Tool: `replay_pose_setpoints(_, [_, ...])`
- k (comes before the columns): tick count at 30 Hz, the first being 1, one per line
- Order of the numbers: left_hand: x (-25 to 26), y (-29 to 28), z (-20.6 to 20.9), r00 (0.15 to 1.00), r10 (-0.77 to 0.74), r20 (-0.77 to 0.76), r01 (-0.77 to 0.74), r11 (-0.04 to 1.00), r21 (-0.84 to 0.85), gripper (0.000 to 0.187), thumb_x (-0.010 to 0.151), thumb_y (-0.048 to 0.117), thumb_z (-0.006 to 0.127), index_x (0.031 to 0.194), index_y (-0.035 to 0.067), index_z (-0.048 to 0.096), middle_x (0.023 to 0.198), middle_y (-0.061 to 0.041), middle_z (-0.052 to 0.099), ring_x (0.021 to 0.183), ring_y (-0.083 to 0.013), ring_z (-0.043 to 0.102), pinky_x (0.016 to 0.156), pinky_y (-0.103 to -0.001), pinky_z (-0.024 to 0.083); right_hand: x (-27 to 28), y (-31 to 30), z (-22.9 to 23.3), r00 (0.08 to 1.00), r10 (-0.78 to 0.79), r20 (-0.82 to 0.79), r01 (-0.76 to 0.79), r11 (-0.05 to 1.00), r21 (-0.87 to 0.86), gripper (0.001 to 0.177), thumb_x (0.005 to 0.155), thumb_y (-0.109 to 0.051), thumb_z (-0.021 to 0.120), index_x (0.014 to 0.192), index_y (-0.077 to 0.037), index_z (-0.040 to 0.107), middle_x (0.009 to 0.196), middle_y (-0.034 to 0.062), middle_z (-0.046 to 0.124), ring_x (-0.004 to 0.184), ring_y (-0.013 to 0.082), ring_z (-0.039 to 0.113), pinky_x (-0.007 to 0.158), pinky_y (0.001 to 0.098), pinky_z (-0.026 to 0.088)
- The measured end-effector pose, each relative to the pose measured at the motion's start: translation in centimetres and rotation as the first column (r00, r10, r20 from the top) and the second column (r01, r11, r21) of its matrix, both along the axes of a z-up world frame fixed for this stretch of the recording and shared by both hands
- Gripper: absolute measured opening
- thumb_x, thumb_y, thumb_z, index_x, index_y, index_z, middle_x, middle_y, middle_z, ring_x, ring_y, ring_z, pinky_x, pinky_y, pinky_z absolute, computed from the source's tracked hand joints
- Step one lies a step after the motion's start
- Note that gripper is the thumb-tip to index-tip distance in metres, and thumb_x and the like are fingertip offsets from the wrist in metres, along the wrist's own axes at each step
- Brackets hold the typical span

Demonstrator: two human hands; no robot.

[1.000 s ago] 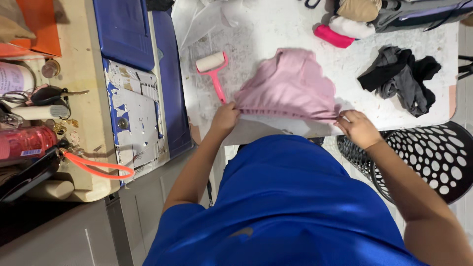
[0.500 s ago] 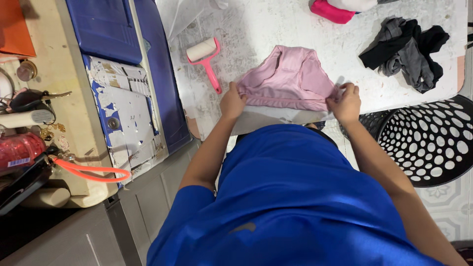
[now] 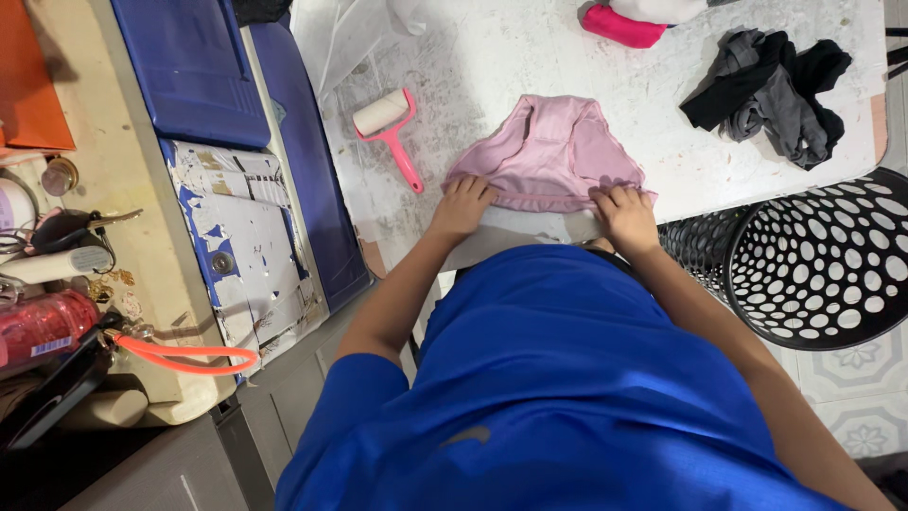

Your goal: The person folds several pieces of clothing on a table, including underwear and socks, then places them into a drawer and a wardrobe. The person also moves a laundry basket and a chair during the process.

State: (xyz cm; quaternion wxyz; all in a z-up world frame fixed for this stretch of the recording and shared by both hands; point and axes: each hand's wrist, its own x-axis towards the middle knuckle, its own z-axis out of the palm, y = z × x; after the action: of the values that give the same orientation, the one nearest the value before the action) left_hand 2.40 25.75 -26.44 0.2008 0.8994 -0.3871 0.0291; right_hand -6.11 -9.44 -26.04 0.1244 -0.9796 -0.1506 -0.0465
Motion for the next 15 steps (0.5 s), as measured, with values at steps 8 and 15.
replay_pose_setpoints(8, [5.4,-2.7,-0.9,0.824,0.177,-0.539,-0.229,0.973,-0.03,0.021,0.085,0.02,0.067,0.1,0.008,0.06,0.101,-0.013,0.067,0.098,-0.036,0.064,0.085,-0.046,0.05,1.8,-2.1,-2.3,0.98,-0.199,-0.028,0.198,0.98,-0.014,0.022,0.097,-0.025,0.067,0.115,-0.013,0.071,0.109,0.0075,0.064,0.109,0.0302,0.058,0.09,0.0476,0.042])
replay_pose_setpoints(15, [2.4,-2.1,-0.3,0.999,-0.046,-0.004,0.046,0.999,0.027,0.033,0.091,0.014,0.061,0.123,0.017,0.067,0.125,-0.011,0.058,0.123,-0.0315,0.057,0.098,-0.042,0.047,0.4,-2.4,-1.2,0.998,0.011,-0.066,-0.011,1.0,-0.004,0.031,0.095,-0.017,0.066,0.126,-0.011,0.068,0.113,0.0086,0.062,0.107,0.0288,0.058,0.096,0.0415,0.048])
